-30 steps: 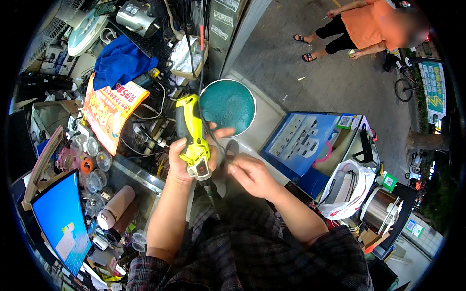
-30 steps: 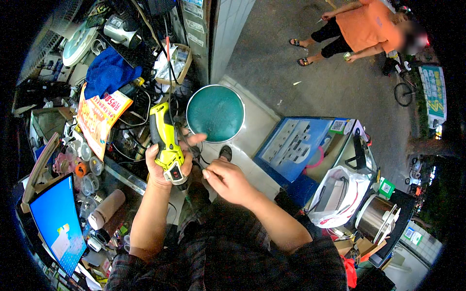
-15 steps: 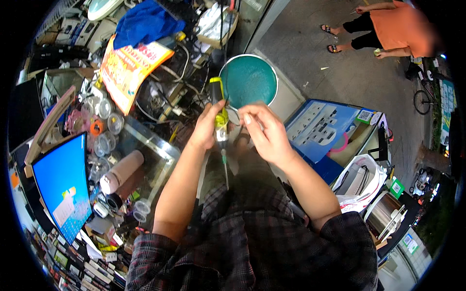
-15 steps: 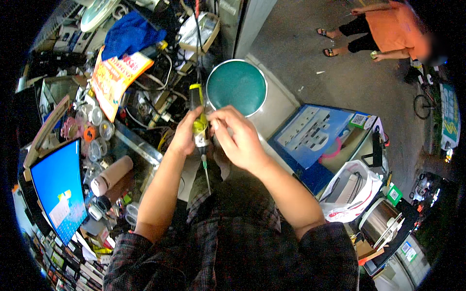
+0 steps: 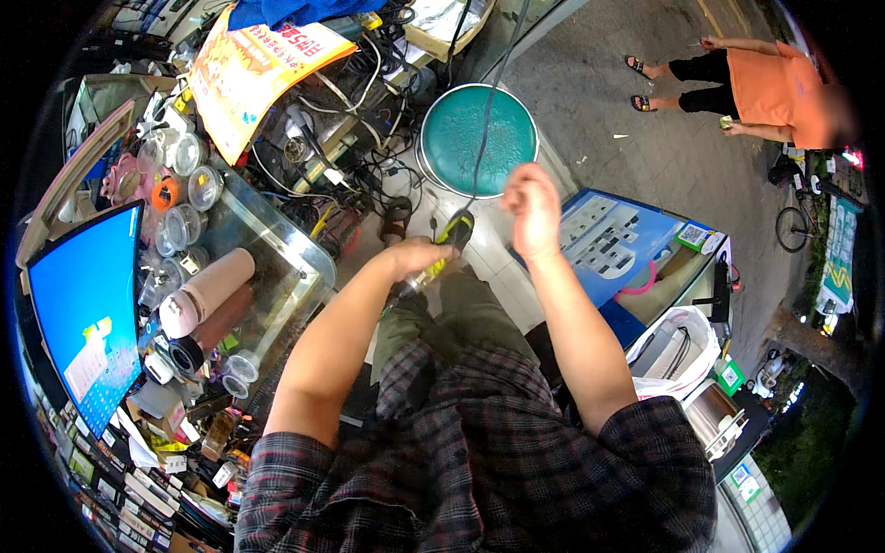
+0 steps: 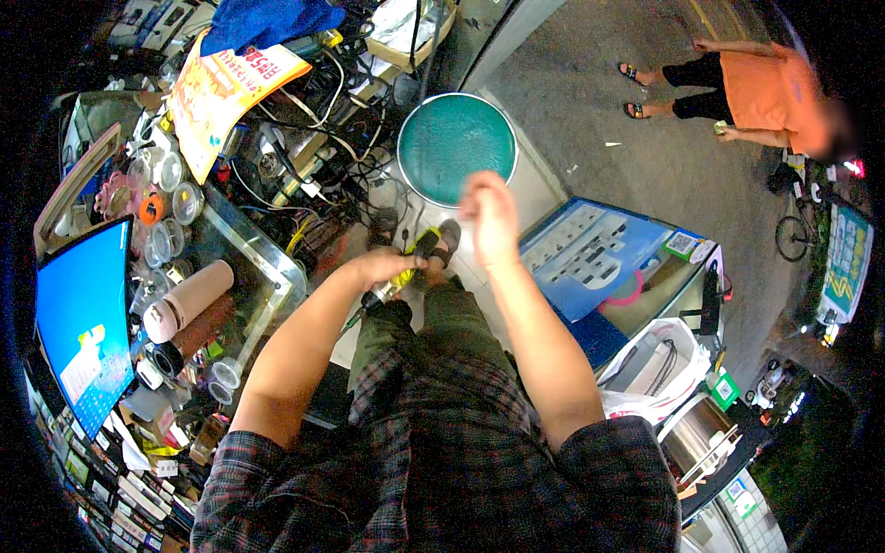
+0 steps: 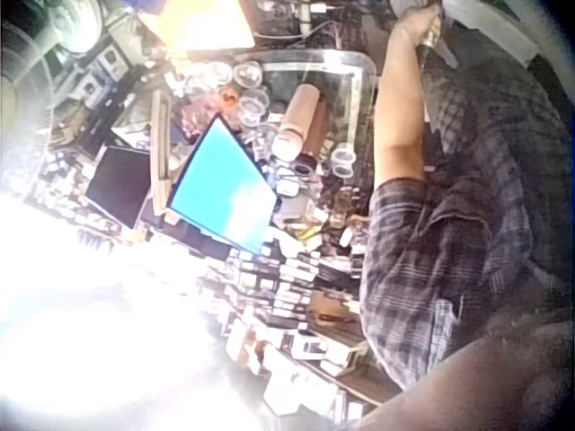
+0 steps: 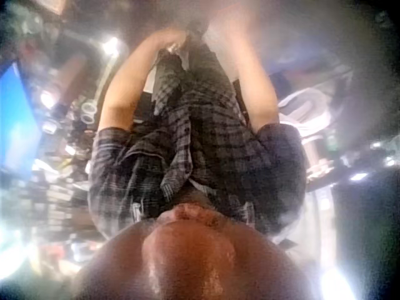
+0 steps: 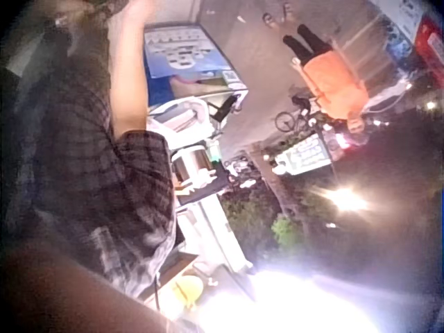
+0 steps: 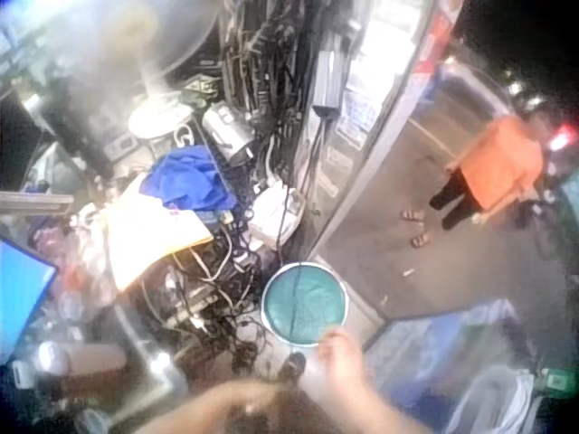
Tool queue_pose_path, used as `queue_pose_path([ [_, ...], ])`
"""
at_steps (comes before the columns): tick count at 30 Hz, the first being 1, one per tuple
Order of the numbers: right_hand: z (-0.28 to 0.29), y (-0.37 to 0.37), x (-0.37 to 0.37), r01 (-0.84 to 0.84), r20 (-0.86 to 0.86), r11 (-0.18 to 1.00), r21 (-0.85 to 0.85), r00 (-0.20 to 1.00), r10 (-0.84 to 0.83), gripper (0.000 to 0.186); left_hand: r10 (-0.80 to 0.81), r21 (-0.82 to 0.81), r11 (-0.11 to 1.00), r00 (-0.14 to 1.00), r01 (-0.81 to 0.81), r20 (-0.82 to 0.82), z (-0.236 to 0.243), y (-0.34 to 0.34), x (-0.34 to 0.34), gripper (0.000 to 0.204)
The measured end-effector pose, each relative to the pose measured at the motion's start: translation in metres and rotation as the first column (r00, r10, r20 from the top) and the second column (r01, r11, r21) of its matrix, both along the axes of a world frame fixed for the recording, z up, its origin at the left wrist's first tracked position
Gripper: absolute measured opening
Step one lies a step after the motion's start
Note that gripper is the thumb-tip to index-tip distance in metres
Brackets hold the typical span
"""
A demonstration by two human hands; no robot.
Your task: The person uses a screwdriver to remove screws from a yellow plastic component attached to a metal box. They then lift the box and hand it to a woman in an orange shirt. The person walks through a cluttered workshop, picks up a yellow power tool, and later handles a grey power drill, attaching a bit to it.
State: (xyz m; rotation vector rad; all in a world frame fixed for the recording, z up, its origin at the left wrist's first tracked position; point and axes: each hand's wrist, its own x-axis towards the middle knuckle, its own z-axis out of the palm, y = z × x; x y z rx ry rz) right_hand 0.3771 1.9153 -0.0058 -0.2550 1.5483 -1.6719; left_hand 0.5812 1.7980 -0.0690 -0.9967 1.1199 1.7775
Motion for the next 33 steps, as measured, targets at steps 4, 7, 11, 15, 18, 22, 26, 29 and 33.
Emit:
queue_pose_path([
  [4,-0.044,0.065,0.010,0.056,0.132,0.811,0.582,0.978,-0.162,0.031,0.042,0.280,0.959,0.999,-0.047,0.021,0.056,0.006,0.000,0.057],
  [7,-0.039,0.081,0.057,-0.351,0.680,0.675,0.649,0.666,-0.307,0.049,0.088,0.437,0.897,0.996,-0.074,-0.010,0.087,0.008,-0.002,0.048],
  [11,-0.028,0.056,0.081,-0.177,0.882,0.907,0.383,0.364,-0.301,0.045,0.184,0.503,0.853,0.982,-0.141,-0.037,0.100,0.021,-0.006,0.042],
  [15,-0.074,0.052,0.030,-0.164,0.830,0.983,0.076,0.557,0.029,0.032,0.159,0.517,0.848,0.987,-0.119,-0.034,0.108,0.027,-0.013,0.040],
  [18,-0.021,0.030,-0.015,0.042,0.554,0.977,0.208,0.818,-0.153,0.027,0.307,0.452,0.859,0.948,-0.241,-0.078,0.106,0.027,-0.001,0.042],
  [22,0.033,0.039,-0.065,0.105,-0.118,0.932,0.348,0.991,-0.067,0.039,0.497,0.421,0.778,0.867,-0.466,0.042,0.088,0.013,0.018,0.047],
  [26,0.115,0.043,-0.075,-0.103,-0.485,0.898,0.428,0.813,0.324,0.043,0.720,0.437,0.598,0.690,-0.672,0.076,0.070,-0.002,0.035,0.051],
  [29,0.144,0.043,-0.064,-0.319,-0.598,0.811,0.490,0.554,0.579,0.038,0.720,0.520,0.577,0.693,-0.630,0.040,0.052,-0.019,0.060,0.058],
  [33,0.132,0.033,-0.006,-0.526,-0.443,0.629,0.573,0.447,0.777,0.036,0.785,0.622,0.480,0.620,-0.619,0.011,0.089,-0.029,0.055,0.063],
])
